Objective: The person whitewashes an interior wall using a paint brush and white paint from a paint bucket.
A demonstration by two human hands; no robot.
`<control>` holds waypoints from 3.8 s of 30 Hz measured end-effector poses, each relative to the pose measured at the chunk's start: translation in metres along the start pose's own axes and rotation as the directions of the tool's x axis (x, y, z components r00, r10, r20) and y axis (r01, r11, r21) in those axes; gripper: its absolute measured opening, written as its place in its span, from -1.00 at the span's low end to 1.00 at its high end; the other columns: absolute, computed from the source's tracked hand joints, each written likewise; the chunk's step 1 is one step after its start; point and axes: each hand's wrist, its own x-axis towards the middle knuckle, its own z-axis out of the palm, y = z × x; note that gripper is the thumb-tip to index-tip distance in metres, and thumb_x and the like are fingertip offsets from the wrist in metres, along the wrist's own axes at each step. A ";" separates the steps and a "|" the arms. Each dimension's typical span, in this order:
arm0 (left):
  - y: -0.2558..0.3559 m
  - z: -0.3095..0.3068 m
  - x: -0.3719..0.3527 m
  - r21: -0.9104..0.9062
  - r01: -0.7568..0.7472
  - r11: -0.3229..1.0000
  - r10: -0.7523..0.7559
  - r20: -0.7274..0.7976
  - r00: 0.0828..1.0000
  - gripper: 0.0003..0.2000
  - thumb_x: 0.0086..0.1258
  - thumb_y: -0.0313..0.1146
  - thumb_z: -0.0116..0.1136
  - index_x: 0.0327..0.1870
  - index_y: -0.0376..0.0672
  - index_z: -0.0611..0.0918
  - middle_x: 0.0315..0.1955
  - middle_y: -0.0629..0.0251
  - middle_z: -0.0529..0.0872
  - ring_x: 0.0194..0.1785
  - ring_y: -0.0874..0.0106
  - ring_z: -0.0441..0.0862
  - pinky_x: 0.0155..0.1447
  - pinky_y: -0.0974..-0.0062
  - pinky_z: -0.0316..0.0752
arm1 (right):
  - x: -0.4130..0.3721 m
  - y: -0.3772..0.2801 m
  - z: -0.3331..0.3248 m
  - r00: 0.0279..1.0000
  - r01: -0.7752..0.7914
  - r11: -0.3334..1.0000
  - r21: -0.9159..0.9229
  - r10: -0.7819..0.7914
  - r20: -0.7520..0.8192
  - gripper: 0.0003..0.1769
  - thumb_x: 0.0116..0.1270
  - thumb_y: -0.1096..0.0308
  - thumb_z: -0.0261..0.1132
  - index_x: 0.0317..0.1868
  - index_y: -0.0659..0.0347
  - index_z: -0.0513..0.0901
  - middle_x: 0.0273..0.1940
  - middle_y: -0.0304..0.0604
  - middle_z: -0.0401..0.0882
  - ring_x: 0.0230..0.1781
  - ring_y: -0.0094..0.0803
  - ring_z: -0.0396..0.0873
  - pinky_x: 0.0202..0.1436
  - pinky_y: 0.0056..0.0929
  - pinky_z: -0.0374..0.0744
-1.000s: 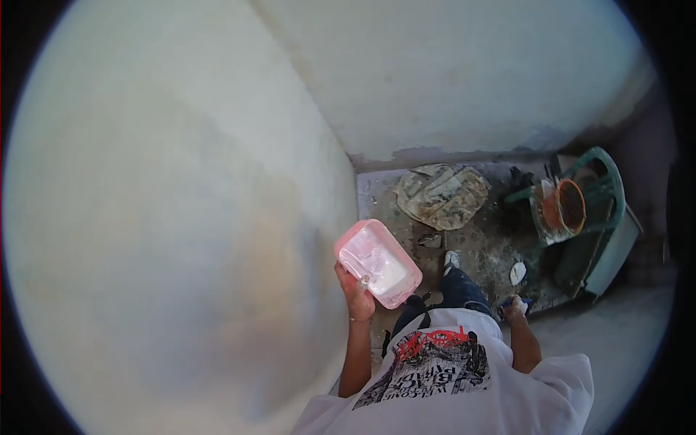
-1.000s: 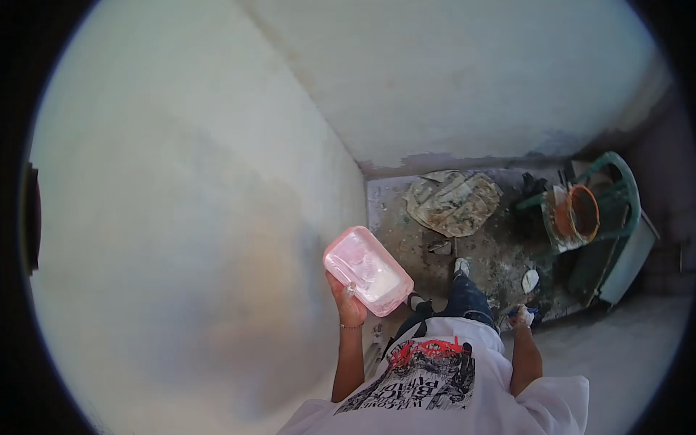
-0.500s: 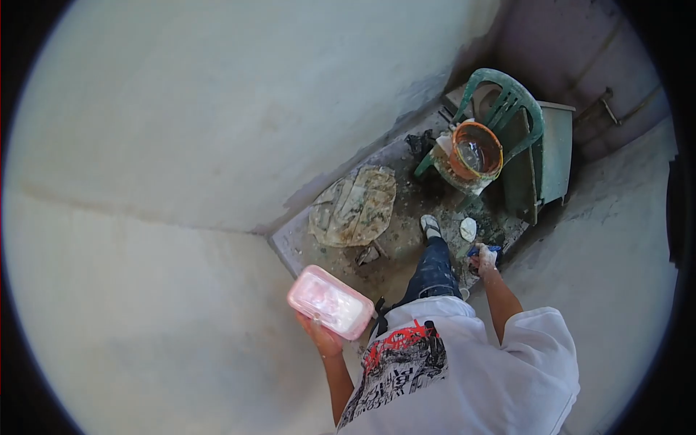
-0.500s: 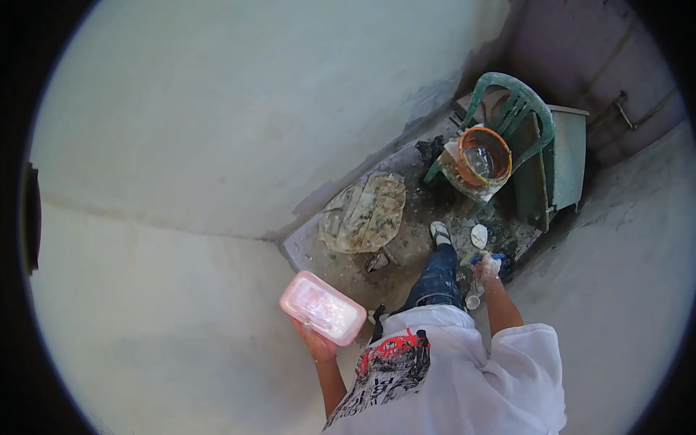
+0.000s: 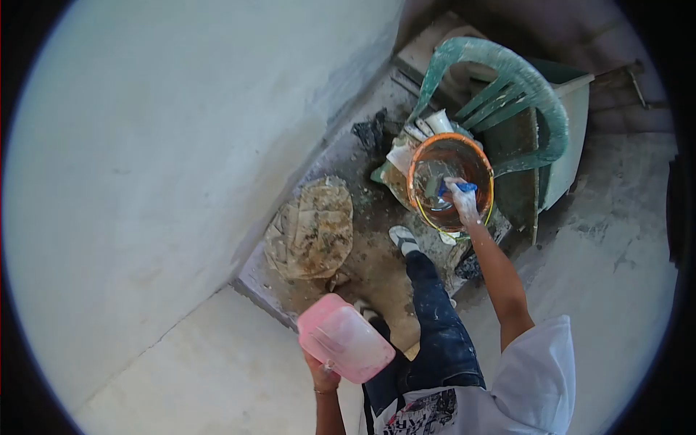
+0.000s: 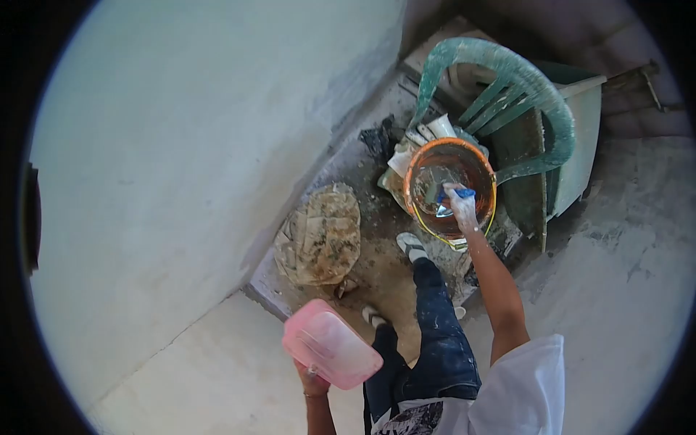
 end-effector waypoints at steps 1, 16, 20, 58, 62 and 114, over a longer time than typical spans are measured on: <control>-0.003 -0.001 0.011 0.041 -0.040 0.998 0.041 -0.027 0.999 0.04 0.14 -0.08 0.60 0.59 -0.17 0.16 0.44 0.08 0.41 0.48 0.12 0.43 0.50 0.06 0.46 | 0.009 0.005 0.002 1.000 0.007 1.000 0.001 -0.007 0.019 -0.84 0.48 0.34 0.37 -0.06 0.24 0.76 -0.19 -0.23 0.69 -0.27 -0.48 0.69 -0.20 -0.43 0.75; -0.043 0.031 0.049 -0.080 0.018 0.997 -0.033 -0.190 0.981 0.05 0.17 -0.10 0.50 0.64 -0.16 0.09 0.49 0.08 0.34 0.50 0.07 0.39 0.51 0.03 0.45 | 0.033 0.035 -0.008 0.993 0.104 0.978 -0.182 -0.112 -0.038 -0.83 0.50 0.47 0.32 -0.01 0.33 0.78 -0.18 -0.22 0.68 -0.24 -0.47 0.67 -0.18 -0.40 0.84; -0.048 0.043 0.058 -0.070 0.044 0.997 -0.055 -0.173 0.983 0.05 0.16 -0.08 0.53 0.63 -0.16 0.12 0.47 0.10 0.37 0.49 0.10 0.40 0.51 0.06 0.45 | 0.040 0.037 -0.016 0.991 0.124 0.942 -0.310 -0.100 0.091 -0.83 0.51 0.46 0.31 -0.01 0.31 0.78 -0.16 -0.15 0.69 -0.23 -0.44 0.69 -0.25 -0.37 0.85; -0.094 0.191 0.228 -0.083 -0.111 0.990 0.120 0.123 0.985 -0.26 0.37 -0.34 0.30 0.54 -0.20 0.21 0.42 0.19 0.39 0.52 0.28 0.33 0.60 0.24 0.24 | -0.020 -0.121 -0.048 0.985 0.018 0.963 0.268 0.029 -0.169 -0.71 0.58 0.13 0.32 -0.03 0.20 0.72 -0.32 -0.32 0.70 -0.38 -0.62 0.62 -0.23 -0.54 0.58; -0.108 0.180 0.229 -0.085 -0.120 0.989 0.127 0.082 0.988 -0.29 0.39 -0.37 0.26 0.53 -0.20 0.22 0.42 0.18 0.39 0.51 0.28 0.33 0.60 0.24 0.23 | -0.039 -0.139 -0.032 0.996 0.079 0.951 0.298 -0.062 -0.067 -0.77 0.59 0.25 0.30 0.00 0.26 0.67 -0.13 -0.21 0.73 -0.33 -0.54 0.64 -0.19 -0.46 0.62; -0.110 0.150 0.189 -0.166 -0.082 0.983 0.088 0.027 0.996 -0.30 0.41 -0.36 0.29 0.50 -0.27 0.21 0.38 0.14 0.43 0.46 0.30 0.40 0.55 0.25 0.31 | 0.083 0.049 0.013 0.981 0.076 0.365 -0.928 0.139 0.135 -0.52 0.22 0.08 0.46 -0.06 0.35 0.74 -0.18 0.22 0.78 -0.09 0.12 0.76 0.01 -0.01 0.66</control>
